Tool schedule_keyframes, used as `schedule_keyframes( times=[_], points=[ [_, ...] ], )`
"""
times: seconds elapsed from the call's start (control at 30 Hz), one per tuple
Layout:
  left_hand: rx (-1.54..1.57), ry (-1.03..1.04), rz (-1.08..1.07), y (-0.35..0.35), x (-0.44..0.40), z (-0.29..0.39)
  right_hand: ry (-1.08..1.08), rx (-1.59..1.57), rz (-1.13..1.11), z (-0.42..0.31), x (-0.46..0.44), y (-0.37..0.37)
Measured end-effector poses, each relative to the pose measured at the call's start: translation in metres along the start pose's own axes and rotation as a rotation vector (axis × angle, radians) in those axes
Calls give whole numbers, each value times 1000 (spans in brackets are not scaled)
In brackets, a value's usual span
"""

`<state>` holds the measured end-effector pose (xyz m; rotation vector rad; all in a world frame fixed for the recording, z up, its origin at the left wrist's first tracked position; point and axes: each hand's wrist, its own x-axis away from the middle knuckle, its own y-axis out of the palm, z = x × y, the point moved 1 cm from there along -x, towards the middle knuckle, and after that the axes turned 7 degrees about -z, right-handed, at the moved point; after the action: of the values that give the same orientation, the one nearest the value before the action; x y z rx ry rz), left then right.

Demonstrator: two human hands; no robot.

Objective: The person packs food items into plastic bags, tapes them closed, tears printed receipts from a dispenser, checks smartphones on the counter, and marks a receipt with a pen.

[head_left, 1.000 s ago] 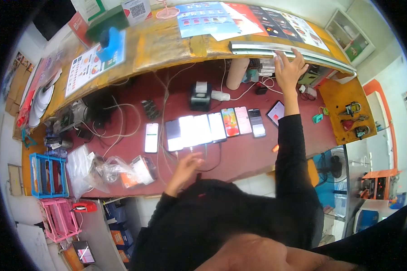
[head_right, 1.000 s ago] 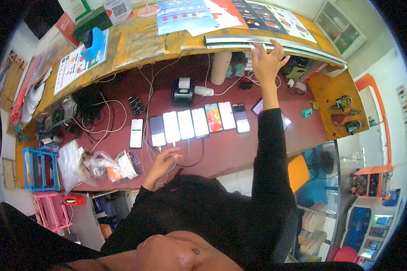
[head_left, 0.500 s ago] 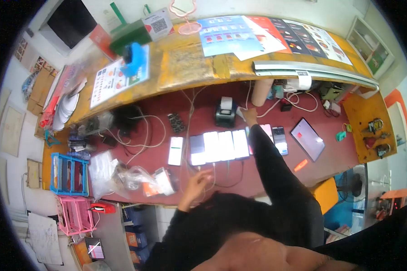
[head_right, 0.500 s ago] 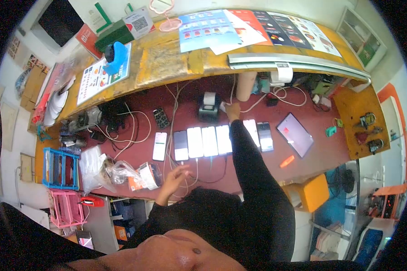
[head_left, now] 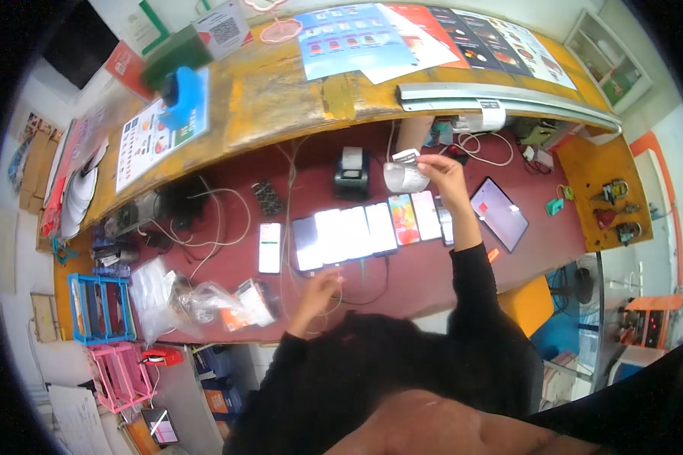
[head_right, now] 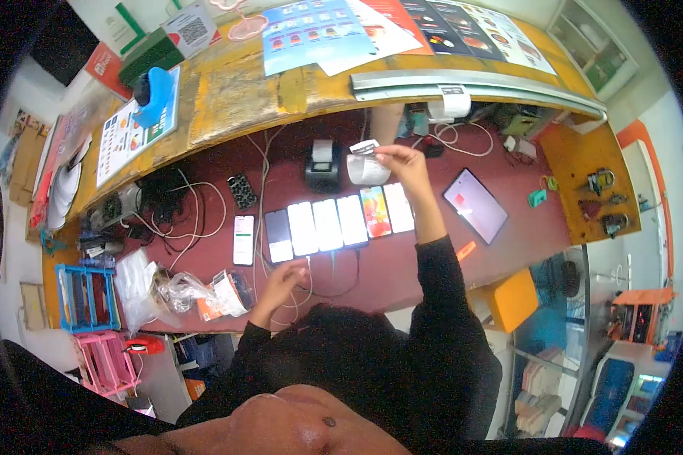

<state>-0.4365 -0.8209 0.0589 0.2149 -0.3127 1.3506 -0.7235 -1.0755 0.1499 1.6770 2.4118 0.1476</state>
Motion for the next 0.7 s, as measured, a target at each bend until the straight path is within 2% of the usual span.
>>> schedule_keyframes(
  times=[0.07,0.23,0.33,0.37,0.47,0.5,0.53,0.6,0.7],
  points=[
    [-103,29,-33,3,-7,4,-40,43,7,-32,14,-3],
    [-140,28,-65,11,-4,12,-304,168,11,-97,46,9],
    [-133,49,-65,14,1,-1,-562,158,28,-142,62,34],
    [-137,56,-67,15,3,-6,-687,305,-2,-147,62,35],
    [-87,23,-59,20,14,-11,-672,553,-36,-146,45,34],
    [-59,3,-54,22,16,-12,-569,481,-10,-139,34,35],
    [-54,-7,-53,23,18,-13,-475,218,16,-123,17,31],
    [-43,-27,-48,24,20,-15,-514,236,78,-117,0,28],
    [-43,65,-46,23,21,-22,-644,610,166,-124,-17,20]
  ],
)
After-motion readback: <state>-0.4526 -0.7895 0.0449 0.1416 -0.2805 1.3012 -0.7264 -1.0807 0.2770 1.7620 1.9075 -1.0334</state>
